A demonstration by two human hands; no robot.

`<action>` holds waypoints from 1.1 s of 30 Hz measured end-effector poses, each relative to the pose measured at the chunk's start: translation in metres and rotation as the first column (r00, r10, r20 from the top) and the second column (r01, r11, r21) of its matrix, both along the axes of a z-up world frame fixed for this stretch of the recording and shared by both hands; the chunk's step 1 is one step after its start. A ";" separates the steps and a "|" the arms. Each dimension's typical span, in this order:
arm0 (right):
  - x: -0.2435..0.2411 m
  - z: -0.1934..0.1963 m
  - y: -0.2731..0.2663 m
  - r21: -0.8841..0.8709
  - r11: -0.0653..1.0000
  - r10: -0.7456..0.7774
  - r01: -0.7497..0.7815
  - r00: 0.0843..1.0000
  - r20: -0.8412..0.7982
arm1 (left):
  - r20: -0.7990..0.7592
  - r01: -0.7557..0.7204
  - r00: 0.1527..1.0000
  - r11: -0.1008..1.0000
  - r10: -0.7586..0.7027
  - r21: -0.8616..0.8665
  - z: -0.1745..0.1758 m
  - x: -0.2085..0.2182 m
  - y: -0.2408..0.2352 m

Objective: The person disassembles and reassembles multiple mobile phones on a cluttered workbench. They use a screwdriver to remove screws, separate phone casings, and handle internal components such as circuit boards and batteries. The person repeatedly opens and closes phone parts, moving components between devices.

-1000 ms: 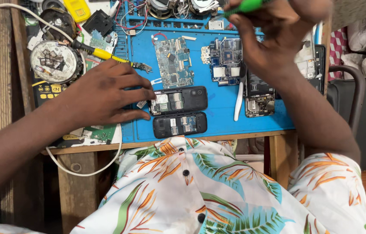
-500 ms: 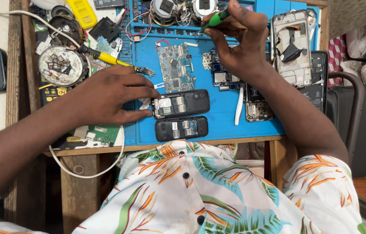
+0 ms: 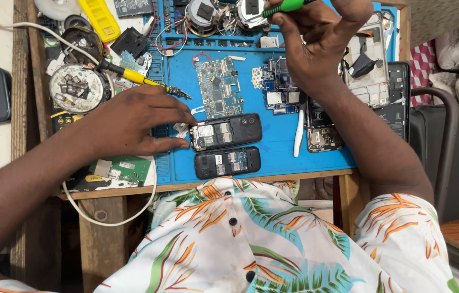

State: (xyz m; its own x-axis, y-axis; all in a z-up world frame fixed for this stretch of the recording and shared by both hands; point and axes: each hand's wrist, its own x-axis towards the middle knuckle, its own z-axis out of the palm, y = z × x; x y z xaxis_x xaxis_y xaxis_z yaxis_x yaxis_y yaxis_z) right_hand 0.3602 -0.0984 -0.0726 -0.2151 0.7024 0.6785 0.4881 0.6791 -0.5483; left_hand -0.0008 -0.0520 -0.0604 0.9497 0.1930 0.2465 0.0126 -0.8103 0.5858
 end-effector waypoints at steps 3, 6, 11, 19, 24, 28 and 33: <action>0.000 0.000 0.001 0.034 0.996 -0.090 0.088 0.993 0.082 | -0.005 -0.006 1.000 1.000 0.006 -0.031 0.001 0.000 0.000; 0.008 0.005 0.006 0.159 0.982 -0.118 0.104 0.990 0.080 | -0.005 -0.002 1.000 1.000 0.002 -0.026 0.001 0.000 0.000; 0.028 0.010 0.005 0.255 0.959 -0.166 0.126 0.975 0.144 | -0.063 -0.022 0.998 0.998 0.018 -0.062 0.001 0.000 0.002; 0.029 0.004 0.012 0.188 0.973 -0.160 0.135 0.979 0.124 | -0.070 -0.038 0.997 0.996 0.032 -0.084 0.001 -0.001 0.004; 0.021 0.015 0.013 0.256 0.963 -0.140 0.086 0.970 0.201 | -0.060 -0.037 0.998 0.995 0.031 -0.093 0.001 -0.001 0.004; 0.020 0.015 0.016 0.265 0.961 -0.133 0.078 0.971 0.197 | -0.070 -0.041 0.997 0.995 0.035 -0.091 0.002 -0.001 0.004; 0.028 0.004 0.015 0.263 0.952 -0.209 0.158 0.961 0.178 | -0.054 -0.034 0.998 0.996 0.029 -0.086 0.002 -0.001 0.004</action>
State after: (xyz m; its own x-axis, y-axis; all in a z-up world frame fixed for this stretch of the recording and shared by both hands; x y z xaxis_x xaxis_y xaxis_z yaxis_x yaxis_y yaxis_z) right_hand 0.3879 -0.0832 -0.0684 -0.2481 0.5612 0.7896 0.7001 0.6672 -0.2542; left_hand -0.0018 -0.0477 -0.0589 0.9540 0.2415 0.1775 0.0698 -0.7549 0.6522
